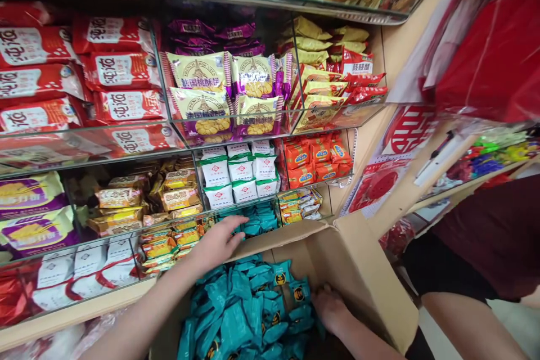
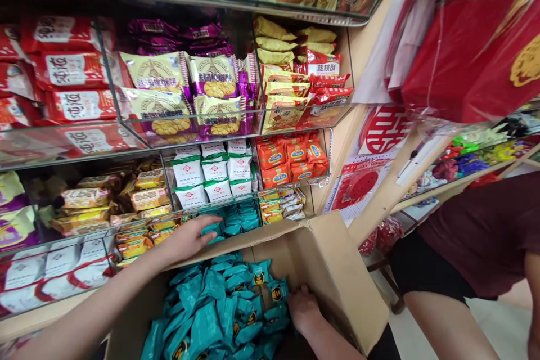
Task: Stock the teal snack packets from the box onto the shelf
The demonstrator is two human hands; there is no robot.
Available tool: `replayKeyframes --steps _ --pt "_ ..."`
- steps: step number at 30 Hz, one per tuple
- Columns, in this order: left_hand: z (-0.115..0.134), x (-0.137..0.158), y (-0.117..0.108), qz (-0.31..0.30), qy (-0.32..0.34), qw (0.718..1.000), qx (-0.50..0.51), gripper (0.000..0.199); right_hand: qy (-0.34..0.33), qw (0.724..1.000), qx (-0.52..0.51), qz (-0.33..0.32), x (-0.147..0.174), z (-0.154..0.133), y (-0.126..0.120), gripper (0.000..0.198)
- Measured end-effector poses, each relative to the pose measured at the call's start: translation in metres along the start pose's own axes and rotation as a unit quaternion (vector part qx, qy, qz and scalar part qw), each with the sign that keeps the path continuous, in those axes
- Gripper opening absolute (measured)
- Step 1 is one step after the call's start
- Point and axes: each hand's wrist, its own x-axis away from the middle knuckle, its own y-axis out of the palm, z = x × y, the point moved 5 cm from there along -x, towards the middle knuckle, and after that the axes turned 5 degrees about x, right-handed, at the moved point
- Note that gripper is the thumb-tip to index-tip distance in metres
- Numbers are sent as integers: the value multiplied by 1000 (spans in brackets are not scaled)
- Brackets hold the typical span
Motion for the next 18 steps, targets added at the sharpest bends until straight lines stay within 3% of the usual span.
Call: replayKeyframes --steps 2,4,7,9,11,13,15,16,18 --pt "23 30 -7 95 72 986 115 34 -7 1000 14 -7 -3 -4 1 36" --pt "42 61 0 143 146 966 159 30 -17 999 23 -18 -6 -9 0 32" --pt "57 101 33 113 240 955 136 34 -27 999 24 -29 -7 -12 -5 27" --pt "54 116 60 78 251 955 141 34 -28 999 13 -21 -3 -8 -12 26" --pt "42 121 83 57 202 962 176 32 -33 999 -10 -12 4 0 -23 21" --pt "27 117 102 51 97 966 232 32 -51 998 -46 2 15 5 -36 18" --pt "16 109 116 40 -19 954 297 43 -91 983 -160 14 28 3 -50 18" --pt "15 105 122 24 -62 941 332 50 -114 961 -252 16 34 -2 -57 21" --pt "20 96 132 -27 -108 911 398 58 -152 879 -451 14 45 -14 -68 27"
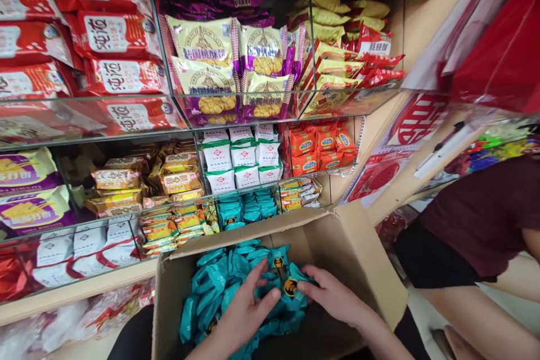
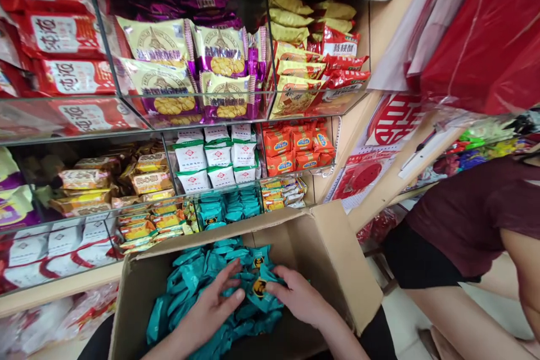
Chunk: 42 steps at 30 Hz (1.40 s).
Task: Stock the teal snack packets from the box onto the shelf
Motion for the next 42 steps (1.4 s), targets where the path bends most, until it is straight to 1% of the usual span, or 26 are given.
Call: replayKeyframes --steps 1,3,4,7,9,10,11,13,15,17,19,21,23,24,25,26,27,28,29,30,31,32,34,36,38,42 --pt "2 -3 6 -24 -17 999 27 56 -14 996 -87 9 2 -8 4 27" --pt "9 -7 16 -45 -32 997 56 50 -22 984 -172 48 2 -18 12 27" --pt "11 -7 19 -38 -35 997 60 48 -15 980 -181 78 2 -20 15 28" --pt "15 -4 23 12 -33 997 62 48 23 969 -158 187 0 -16 22 37" --pt "13 -2 24 32 -36 996 70 48 39 959 -150 237 0 -12 26 39" --pt "12 -1 24 37 -39 996 74 49 44 955 -154 250 1 -10 27 39" --pt "10 -1 23 39 -42 995 78 49 48 952 -163 255 1 -9 29 40" --pt "9 -1 20 18 -39 996 83 45 48 949 -172 259 3 -6 32 39" --pt "11 -1 17 -18 -25 996 87 38 31 948 -175 263 6 -7 34 39" --pt "14 -1 16 -40 -4 995 94 32 4 944 -207 257 9 -9 38 33" --pt "16 2 17 -33 9 993 112 30 -10 932 -285 224 11 -13 46 25" --pt "20 5 17 -14 19 992 120 26 -6 916 -354 186 13 -18 51 33" --pt "30 9 9 13 43 997 67 25 7 913 -365 181 14 -23 44 35" --pt "39 10 -1 34 73 997 7 26 12 917 -347 196 15 -26 36 34" --pt "50 11 -15 59 114 989 -68 27 15 921 -319 222 15 -29 23 33" --pt "63 11 -32 86 162 971 -153 29 11 925 -284 253 14 -33 8 34" --pt "76 11 -51 119 209 942 -235 28 3 926 -243 288 13 -38 -9 34" --pt "86 11 -70 146 232 912 -304 26 -16 926 -201 320 9 -45 -26 33" --pt "92 8 -90 165 229 888 -363 26 -47 926 -152 342 4 -54 -41 31" --pt "95 5 -107 172 208 871 -411 29 -82 927 -95 354 -3 -64 -53 30" --pt "94 1 -120 164 173 863 -444 33 -121 928 -33 350 -13 -75 -61 28" --pt "91 -2 -130 153 129 859 -471 37 -159 930 32 330 -25 -86 -64 27" --pt "83 -3 -139 137 50 847 -510 46 -205 934 159 245 -53 -102 -61 27" --pt "77 -1 -138 145 14 825 -545 52 -202 934 258 140 -84 -109 -50 31" --pt "76 2 -133 163 20 807 -567 53 -182 930 313 67 -113 -112 -39 34" --pt "76 3 -129 167 47 806 -566 51 -177 917 357 6 -160 -118 -16 37"
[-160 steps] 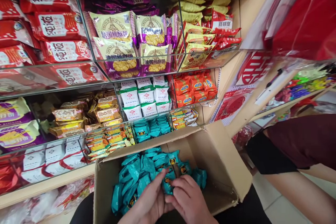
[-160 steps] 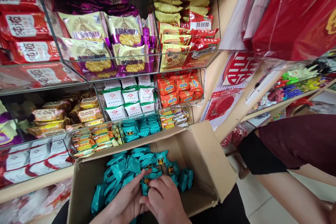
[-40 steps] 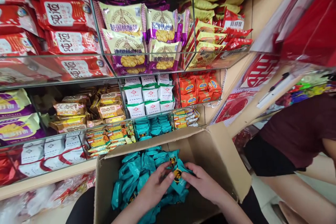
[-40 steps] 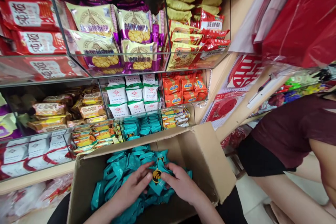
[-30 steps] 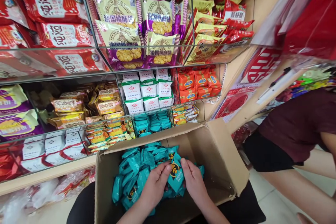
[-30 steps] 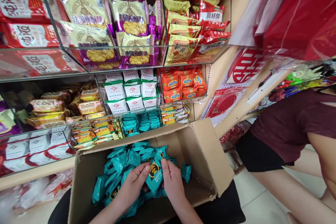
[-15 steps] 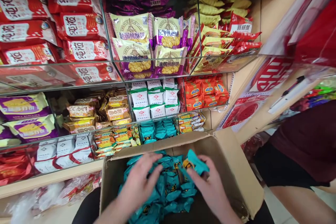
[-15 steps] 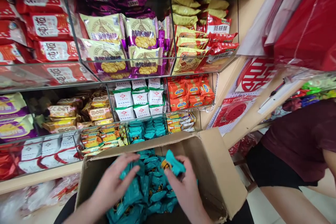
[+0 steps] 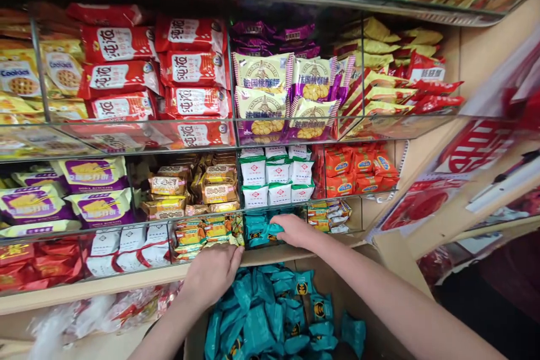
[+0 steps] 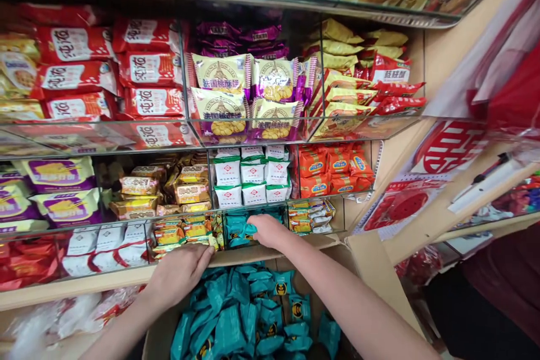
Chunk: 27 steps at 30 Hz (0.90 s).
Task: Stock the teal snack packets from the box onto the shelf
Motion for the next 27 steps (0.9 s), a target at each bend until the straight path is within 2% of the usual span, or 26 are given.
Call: replayKeyframes --steps 4,7,13,19,27 --pt "-2 0 -1 16 17 1000 11 48 -15 998 39 -52 -36 -14 24 43" --pt "-2 1 1 19 23 999 17 47 -18 995 72 -62 -49 -23 35 45" --pt "-5 1 4 33 30 998 48 44 -12 987 143 -66 -56 -23 40 21" --pt "-7 -1 7 31 30 997 59 43 -29 981 175 -83 -60 -19 43 32" --pt "-6 1 5 35 27 997 60 43 -36 982 153 -101 -63 -20 46 28"
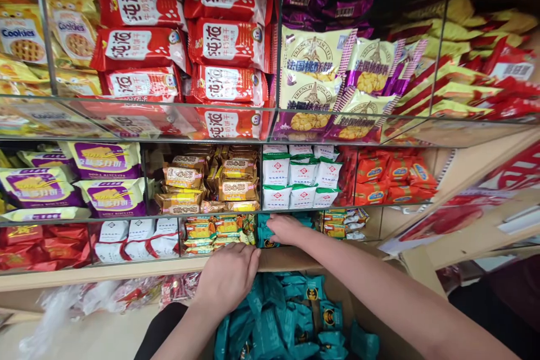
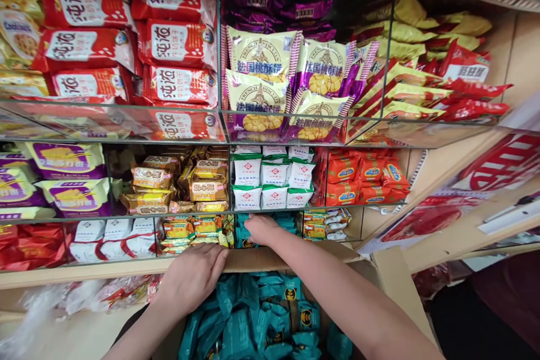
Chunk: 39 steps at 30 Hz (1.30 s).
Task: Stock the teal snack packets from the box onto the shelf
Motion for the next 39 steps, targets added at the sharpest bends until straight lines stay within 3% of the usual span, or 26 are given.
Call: replayKeyframes --steps 6,9,13,14,15,17,19,21,23,25,28,30,34,37,39 --pt "2 0 0 2 11 999 -33 42 54 997 -49 15 10 16 -8 22" --pt "2 -1 1 -4 9 999 -47 43 76 993 -84 37 32 23 -19 16" --pt "-3 -2 -1 8 -4 999 -45 42 87 981 -129 117 101 17 -38 17" --pt "-3 -2 -2 14 -6 999 -41 41 91 974 -140 155 124 13 -40 17" --pt "-3 -1 -4 22 -2 999 -37 40 85 955 -164 232 150 8 -41 17" --pt "5 4 -7 41 40 998 -23 36 83 926 -190 315 199 -1 -27 16" --pt "25 14 -1 29 151 988 -5 32 121 915 -212 322 239 -4 7 13" --pt "49 29 20 -39 279 960 5 31 168 906 -240 305 266 -3 46 12" --pt "65 40 50 -128 343 930 -9 37 217 887 -278 299 283 1 80 12" --pt "66 38 78 -179 302 935 -50 51 253 867 -314 294 292 4 102 14" --pt "53 22 102 -194 171 958 -122 64 281 846 -338 302 294 7 111 16" --pt "49 13 105 -209 131 958 -147 59 288 840 -338 312 292 7 108 16" --pt "56 2 97 -208 132 955 -163 47 276 825 -356 342 295 6 104 24" --pt "57 -3 94 -216 109 961 -137 39 246 785 -366 435 314 16 94 46" --pt "55 -4 94 -226 90 966 -88 36 235 739 -351 524 335 31 81 53"
